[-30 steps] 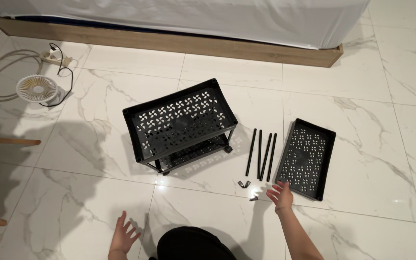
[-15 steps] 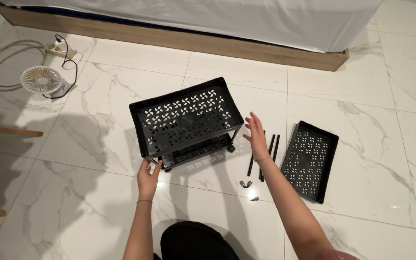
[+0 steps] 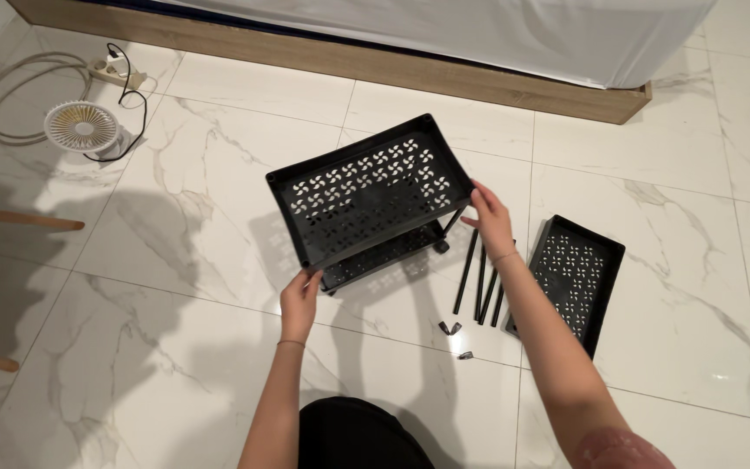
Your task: The person disassembles a black three-tier rolling cart by removing the top tray, detaching the vertical support rods, and placing the components on the floor.
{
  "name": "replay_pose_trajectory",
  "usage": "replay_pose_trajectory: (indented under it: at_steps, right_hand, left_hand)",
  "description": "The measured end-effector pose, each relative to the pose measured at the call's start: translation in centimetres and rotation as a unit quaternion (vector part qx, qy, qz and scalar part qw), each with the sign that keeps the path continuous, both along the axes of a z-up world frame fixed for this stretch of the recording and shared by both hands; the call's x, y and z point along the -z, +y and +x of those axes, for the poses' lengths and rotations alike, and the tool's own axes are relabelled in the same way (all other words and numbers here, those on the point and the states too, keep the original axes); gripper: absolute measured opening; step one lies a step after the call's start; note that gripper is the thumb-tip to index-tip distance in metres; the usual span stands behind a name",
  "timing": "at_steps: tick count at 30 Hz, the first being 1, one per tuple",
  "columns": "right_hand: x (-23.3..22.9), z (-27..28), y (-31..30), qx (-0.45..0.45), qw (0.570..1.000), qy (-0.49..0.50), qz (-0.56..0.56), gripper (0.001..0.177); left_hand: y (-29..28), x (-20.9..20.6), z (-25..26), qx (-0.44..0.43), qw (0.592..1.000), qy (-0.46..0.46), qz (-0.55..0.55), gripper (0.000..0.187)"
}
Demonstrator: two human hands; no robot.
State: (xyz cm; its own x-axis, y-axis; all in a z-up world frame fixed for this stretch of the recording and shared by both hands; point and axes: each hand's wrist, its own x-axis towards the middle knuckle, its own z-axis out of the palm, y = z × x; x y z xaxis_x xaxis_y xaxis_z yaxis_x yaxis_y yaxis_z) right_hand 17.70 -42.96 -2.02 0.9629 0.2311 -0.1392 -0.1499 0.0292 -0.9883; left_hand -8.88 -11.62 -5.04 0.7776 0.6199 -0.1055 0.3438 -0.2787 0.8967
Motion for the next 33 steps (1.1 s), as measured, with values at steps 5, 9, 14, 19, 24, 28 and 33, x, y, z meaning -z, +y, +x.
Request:
replay_pose_trajectory:
  at_steps: [5, 9, 14, 19, 24, 28, 33]
  right_hand:
    - [-0.6, 2.7, -2.3, -0.014, 1.000, 0.014, -0.012, 0.047]
    - [-0.7, 4.3, -3.5, -0.007, 1.000, 0.021, -0.010, 0.047]
    - [-2.6, 2.1, -1.3, 0.134, 0.954, -0.182, -0.197, 0.044]
    - [-6.3, -8.1, 4.8, 0.055, 0.837, -0.495, -0.226, 0.047]
    - [-8.5, -13.3, 10.2, -0.125, 0.777, -0.571, -0.231, 0.057]
    - [-7.6, -13.0, 11.2, -0.134, 0.760, -0.586, -0.248, 0.050]
    - [-5.2, -11.3, 10.9, -0.149, 0.698, -0.633, -0.301, 0.038]
  left_hand:
    - [-1.9, -0.3, 2.2, 0.022, 0.999, -0.040, 0.006, 0.026]
    - [-3.3, -0.3, 3.4, 0.032, 0.998, -0.045, -0.005, 0.027]
    - [-5.3, 0.1, 4.0, 0.032, 0.997, -0.069, -0.008, 0.028]
    - [-6.7, 0.8, 4.9, 0.048, 0.998, -0.020, 0.029, 0.030]
    - [-8.1, 1.4, 5.1, 0.106, 0.989, -0.072, 0.072, 0.027]
    - [-9.3, 1.7, 5.2, 0.114, 0.991, -0.065, 0.004, 0.032]
    - [-10.3, 2.3, 5.2, 0.093, 0.993, -0.070, 0.014, 0.026]
